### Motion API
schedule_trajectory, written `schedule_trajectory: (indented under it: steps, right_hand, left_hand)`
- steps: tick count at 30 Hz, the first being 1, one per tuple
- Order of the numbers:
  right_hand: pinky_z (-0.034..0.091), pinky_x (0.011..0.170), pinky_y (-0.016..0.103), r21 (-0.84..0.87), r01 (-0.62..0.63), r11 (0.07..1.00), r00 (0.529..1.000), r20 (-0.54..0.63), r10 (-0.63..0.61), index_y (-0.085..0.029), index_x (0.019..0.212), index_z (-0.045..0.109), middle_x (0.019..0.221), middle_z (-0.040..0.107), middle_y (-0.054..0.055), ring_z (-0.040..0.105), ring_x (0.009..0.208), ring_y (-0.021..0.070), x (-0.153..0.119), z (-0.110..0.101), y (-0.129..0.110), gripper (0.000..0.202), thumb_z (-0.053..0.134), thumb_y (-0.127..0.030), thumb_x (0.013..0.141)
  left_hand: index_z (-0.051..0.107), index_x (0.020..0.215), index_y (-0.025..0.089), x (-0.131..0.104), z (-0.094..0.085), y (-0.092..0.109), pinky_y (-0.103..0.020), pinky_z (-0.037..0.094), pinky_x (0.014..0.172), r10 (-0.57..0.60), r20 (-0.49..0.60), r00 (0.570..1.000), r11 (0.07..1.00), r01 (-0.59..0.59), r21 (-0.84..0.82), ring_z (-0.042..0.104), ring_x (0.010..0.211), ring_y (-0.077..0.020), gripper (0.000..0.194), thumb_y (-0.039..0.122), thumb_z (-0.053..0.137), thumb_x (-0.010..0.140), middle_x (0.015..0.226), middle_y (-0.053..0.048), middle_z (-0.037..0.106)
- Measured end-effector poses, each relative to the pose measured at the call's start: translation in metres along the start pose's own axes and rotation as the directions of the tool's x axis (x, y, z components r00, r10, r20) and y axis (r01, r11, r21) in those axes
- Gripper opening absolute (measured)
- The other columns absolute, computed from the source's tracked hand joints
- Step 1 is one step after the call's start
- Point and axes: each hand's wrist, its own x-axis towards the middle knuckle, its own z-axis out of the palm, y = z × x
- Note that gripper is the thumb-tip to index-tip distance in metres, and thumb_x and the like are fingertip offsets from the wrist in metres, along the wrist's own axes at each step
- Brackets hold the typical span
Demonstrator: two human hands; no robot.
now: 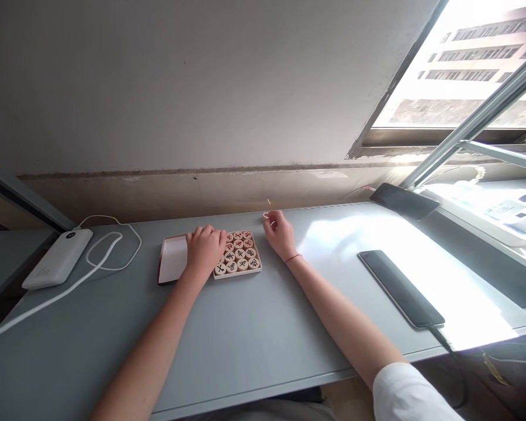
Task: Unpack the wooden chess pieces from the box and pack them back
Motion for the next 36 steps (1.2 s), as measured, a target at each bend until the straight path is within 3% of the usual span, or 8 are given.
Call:
schedule_trajectory:
  steps: [8, 13, 16, 21, 27, 30, 33, 36]
  right_hand:
    - [0.039, 0.058, 0.027, 0.094, 0.058, 0.994, 0.957, 0.279, -0.082, -0.024, 0.100, 0.053, 0.073, 0.062, -0.001, 0.050, 0.052, 0.0134, -0.011, 0.003, -0.020, 0.020, 0.043, -0.034, 0.085]
    - [0.046, 0.065, 0.029, 0.137, 0.176, 0.975, 0.964, 0.176, -0.199, -0.022, 0.096, 0.055, 0.086, 0.064, 0.003, 0.055, 0.064, 0.0154, -0.014, -0.002, -0.029, 0.019, 0.050, -0.033, 0.082]
    - [0.049, 0.075, 0.033, 0.150, 0.372, 0.916, 0.912, 0.124, -0.391, -0.021, 0.103, 0.055, 0.105, 0.063, 0.008, 0.059, 0.083, 0.0195, -0.016, -0.003, -0.036, 0.029, 0.058, -0.031, 0.076]
    - [0.049, 0.074, 0.032, 0.109, 0.482, 0.869, 0.862, 0.117, -0.493, -0.023, 0.103, 0.056, 0.093, 0.067, 0.005, 0.060, 0.081, 0.0191, -0.021, 0.001, -0.040, 0.019, 0.050, -0.023, 0.085]
    - [0.049, 0.076, 0.031, 0.102, 0.524, 0.846, 0.845, 0.059, -0.531, -0.022, 0.106, 0.055, 0.098, 0.068, 0.005, 0.060, 0.085, 0.0188, -0.020, 0.000, -0.044, 0.021, 0.052, -0.024, 0.085]
    - [0.048, 0.079, 0.033, 0.057, 0.433, 0.899, 0.901, -0.004, -0.434, -0.022, 0.102, 0.055, 0.097, 0.068, 0.006, 0.060, 0.086, 0.0193, -0.010, -0.007, -0.032, 0.019, 0.050, -0.023, 0.084]
    - [0.047, 0.075, 0.033, 0.007, 0.135, 0.991, 0.983, -0.123, -0.133, -0.022, 0.100, 0.055, 0.095, 0.067, 0.006, 0.059, 0.082, 0.0199, 0.004, -0.017, -0.007, 0.019, 0.049, -0.025, 0.082]
    - [0.044, 0.075, 0.036, -0.097, -0.081, 0.992, 0.994, -0.076, 0.074, -0.023, 0.092, 0.057, 0.089, 0.067, 0.005, 0.058, 0.085, 0.0226, 0.012, -0.023, 0.021, 0.016, 0.048, -0.026, 0.079]
  left_hand:
    - [0.069, 0.073, 0.019, 0.001, 0.003, 0.015, -0.045, 0.038, 0.077, -0.091, 0.138, 0.986, 0.996, 0.092, -0.001, 0.058, 0.093, -0.0318, 0.041, 0.034, 0.035, 0.091, 0.086, -0.012, 0.070]
    - [0.065, 0.084, 0.023, -0.001, 0.000, 0.016, -0.047, 0.033, 0.086, -0.084, 0.056, 0.995, 0.983, 0.092, -0.158, 0.061, 0.093, -0.0290, 0.027, 0.037, 0.044, 0.089, 0.078, -0.006, 0.072]
    - [0.064, 0.089, 0.024, 0.001, -0.003, 0.017, -0.043, 0.035, 0.088, -0.103, -0.021, 0.994, 0.944, 0.091, -0.316, 0.063, 0.090, -0.0252, 0.021, 0.038, 0.047, 0.088, 0.084, -0.004, 0.072]
    - [0.061, 0.093, 0.023, 0.004, -0.010, 0.018, -0.030, 0.046, 0.079, -0.090, 0.007, 0.996, 0.716, 0.070, -0.695, 0.065, 0.087, -0.0192, 0.027, 0.046, 0.048, 0.087, 0.094, -0.003, 0.071]
    - [0.062, 0.092, 0.021, 0.005, -0.012, 0.023, -0.029, 0.050, 0.078, -0.098, 0.044, 0.994, 0.607, 0.095, -0.789, 0.065, 0.088, -0.0189, 0.029, 0.047, 0.051, 0.086, 0.093, -0.003, 0.071]
    - [0.062, 0.091, 0.020, 0.004, -0.010, 0.022, -0.031, 0.051, 0.081, -0.174, -0.032, 0.984, 0.571, 0.074, -0.818, 0.065, 0.094, -0.0195, 0.027, 0.045, 0.055, 0.084, 0.098, -0.005, 0.070]
    - [0.060, 0.099, 0.020, 0.002, -0.007, 0.015, -0.032, 0.052, 0.087, -0.255, -0.122, 0.959, 0.503, 0.024, -0.864, 0.065, 0.097, -0.0185, 0.027, 0.042, 0.057, 0.084, 0.102, -0.006, 0.069]
    - [0.060, 0.103, 0.019, -0.001, -0.002, 0.006, -0.033, 0.053, 0.088, -0.284, -0.137, 0.949, 0.477, 0.016, -0.879, 0.065, 0.096, -0.0176, 0.027, 0.039, 0.057, 0.084, 0.104, -0.007, 0.068]
